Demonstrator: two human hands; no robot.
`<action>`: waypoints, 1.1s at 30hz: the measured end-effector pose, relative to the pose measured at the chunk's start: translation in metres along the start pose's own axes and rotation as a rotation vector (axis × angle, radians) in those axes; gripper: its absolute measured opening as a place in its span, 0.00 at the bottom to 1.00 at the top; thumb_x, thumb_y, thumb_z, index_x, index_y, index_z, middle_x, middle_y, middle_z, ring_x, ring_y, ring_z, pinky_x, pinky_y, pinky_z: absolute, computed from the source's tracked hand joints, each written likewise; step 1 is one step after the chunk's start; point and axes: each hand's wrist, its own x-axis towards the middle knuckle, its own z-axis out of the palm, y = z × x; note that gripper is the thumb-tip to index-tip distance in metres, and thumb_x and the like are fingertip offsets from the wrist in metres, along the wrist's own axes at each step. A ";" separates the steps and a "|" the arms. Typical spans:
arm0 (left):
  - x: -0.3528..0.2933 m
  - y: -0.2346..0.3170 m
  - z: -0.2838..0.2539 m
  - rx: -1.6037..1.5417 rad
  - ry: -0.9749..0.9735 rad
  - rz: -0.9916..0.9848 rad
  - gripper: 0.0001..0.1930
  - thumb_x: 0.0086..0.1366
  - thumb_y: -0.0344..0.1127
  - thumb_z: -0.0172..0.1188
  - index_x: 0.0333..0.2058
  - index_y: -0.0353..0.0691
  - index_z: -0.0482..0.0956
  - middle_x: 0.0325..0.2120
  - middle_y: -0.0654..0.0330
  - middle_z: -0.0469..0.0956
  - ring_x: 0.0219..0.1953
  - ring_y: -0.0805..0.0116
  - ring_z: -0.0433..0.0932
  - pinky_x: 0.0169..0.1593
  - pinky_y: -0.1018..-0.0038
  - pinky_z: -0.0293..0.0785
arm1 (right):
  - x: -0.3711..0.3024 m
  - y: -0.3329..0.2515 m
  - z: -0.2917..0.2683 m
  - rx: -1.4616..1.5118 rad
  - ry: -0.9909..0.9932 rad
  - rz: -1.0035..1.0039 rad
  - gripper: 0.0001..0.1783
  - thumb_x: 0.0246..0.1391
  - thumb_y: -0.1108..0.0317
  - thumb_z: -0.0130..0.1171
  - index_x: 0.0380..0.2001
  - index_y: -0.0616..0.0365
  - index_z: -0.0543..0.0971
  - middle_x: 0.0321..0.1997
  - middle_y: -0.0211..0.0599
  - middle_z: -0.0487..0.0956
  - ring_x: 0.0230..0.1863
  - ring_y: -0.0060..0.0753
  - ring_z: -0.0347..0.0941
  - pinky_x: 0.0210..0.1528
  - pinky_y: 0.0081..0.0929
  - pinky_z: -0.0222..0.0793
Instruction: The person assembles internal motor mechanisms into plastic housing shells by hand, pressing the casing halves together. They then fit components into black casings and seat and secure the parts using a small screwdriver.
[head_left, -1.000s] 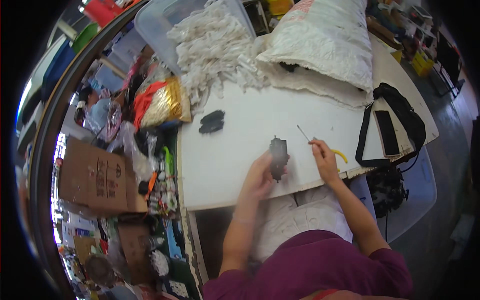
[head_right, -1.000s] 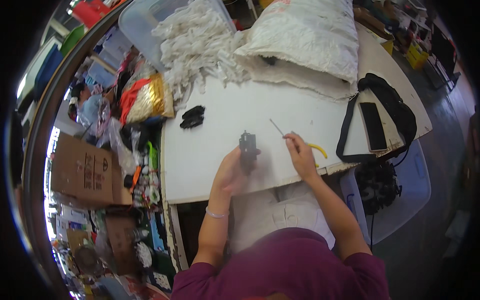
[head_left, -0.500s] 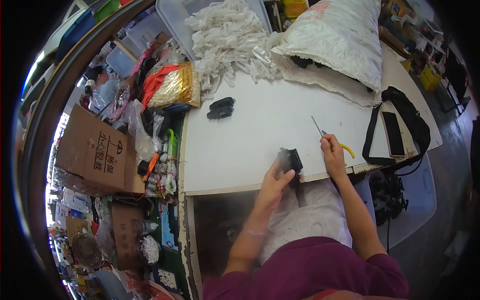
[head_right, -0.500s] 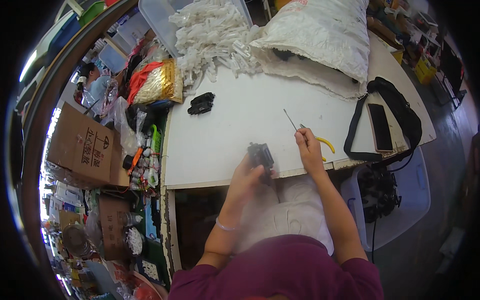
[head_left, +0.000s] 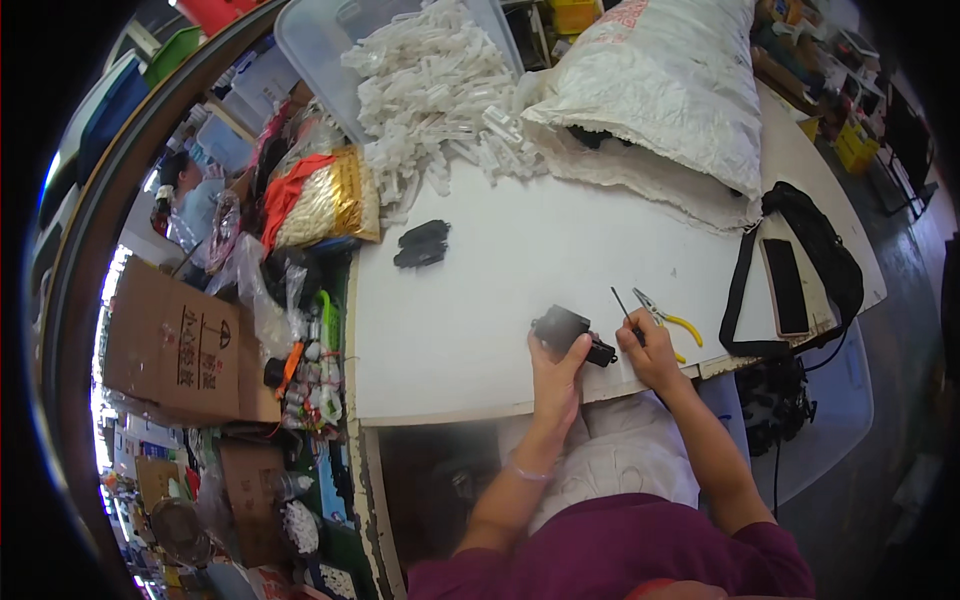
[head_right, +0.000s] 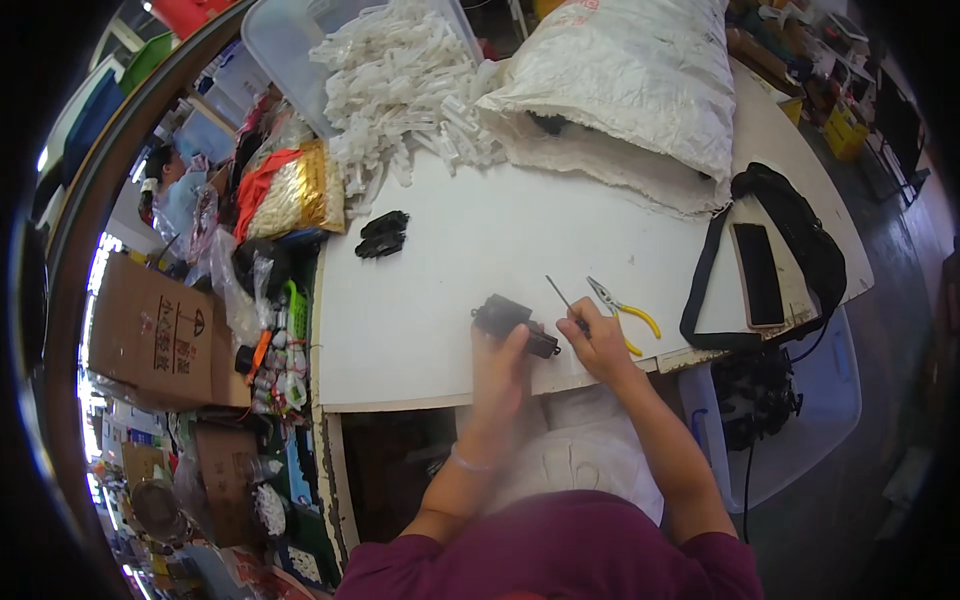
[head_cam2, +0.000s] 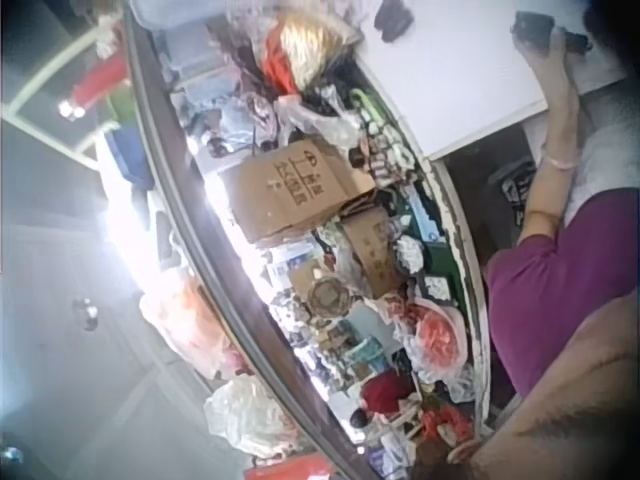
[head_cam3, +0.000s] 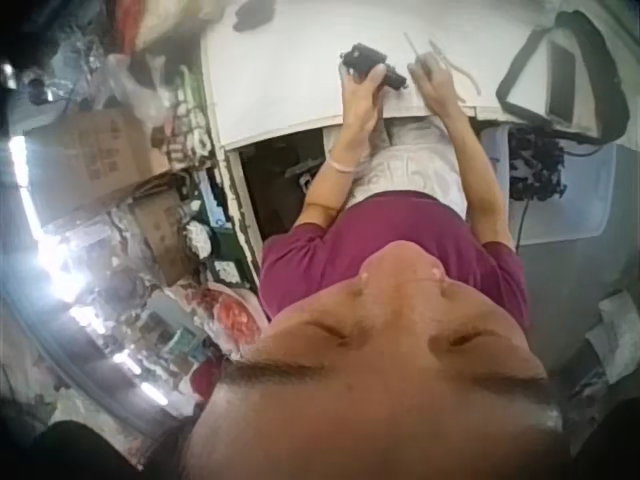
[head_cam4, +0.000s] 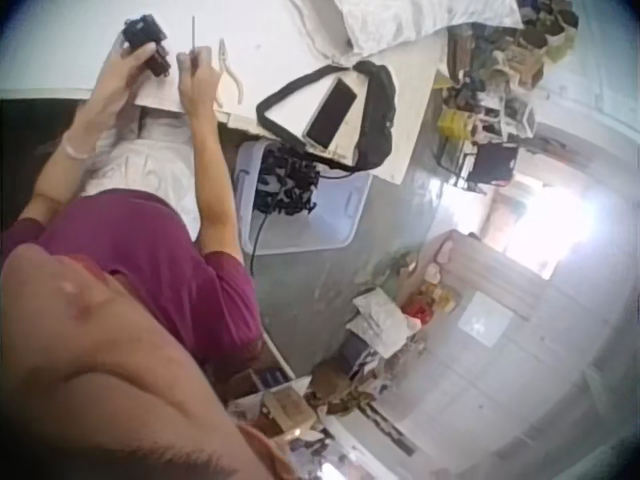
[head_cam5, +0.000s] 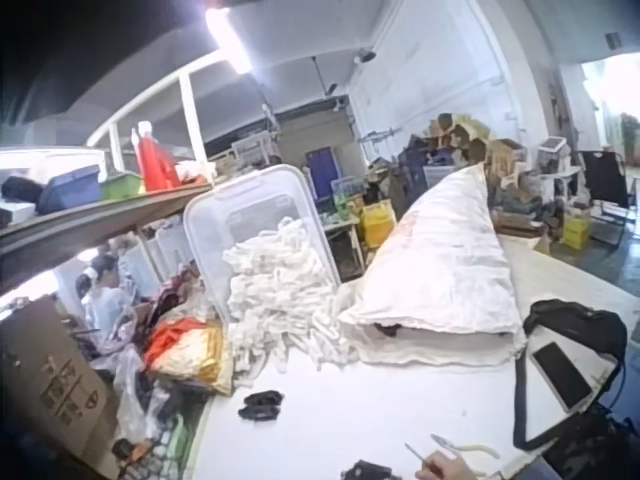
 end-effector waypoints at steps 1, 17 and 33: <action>-0.001 0.005 0.006 -0.022 0.020 -0.028 0.28 0.54 0.22 0.57 0.51 0.41 0.53 0.39 0.58 0.67 0.40 0.67 0.71 0.46 0.73 0.69 | -0.001 0.001 0.000 0.117 -0.022 0.042 0.11 0.51 0.65 0.55 0.26 0.59 0.67 0.16 0.34 0.69 0.16 0.23 0.63 0.20 0.21 0.59; -0.006 0.025 -0.011 0.418 -0.137 -0.199 0.25 0.53 0.28 0.60 0.50 0.36 0.63 0.41 0.56 0.70 0.44 0.70 0.68 0.47 0.78 0.64 | -0.006 -0.011 -0.008 0.424 0.015 0.244 0.14 0.48 0.72 0.56 0.40 0.60 0.71 0.34 0.29 0.74 0.34 0.13 0.68 0.32 0.10 0.62; -0.009 0.028 -0.022 0.501 -0.232 -0.234 0.22 0.56 0.29 0.58 0.49 0.33 0.65 0.40 0.61 0.71 0.42 0.76 0.70 0.47 0.79 0.65 | -0.016 -0.033 -0.030 0.353 0.037 0.308 0.11 0.50 0.73 0.53 0.39 0.59 0.73 0.21 0.28 0.69 0.21 0.12 0.59 0.22 0.13 0.55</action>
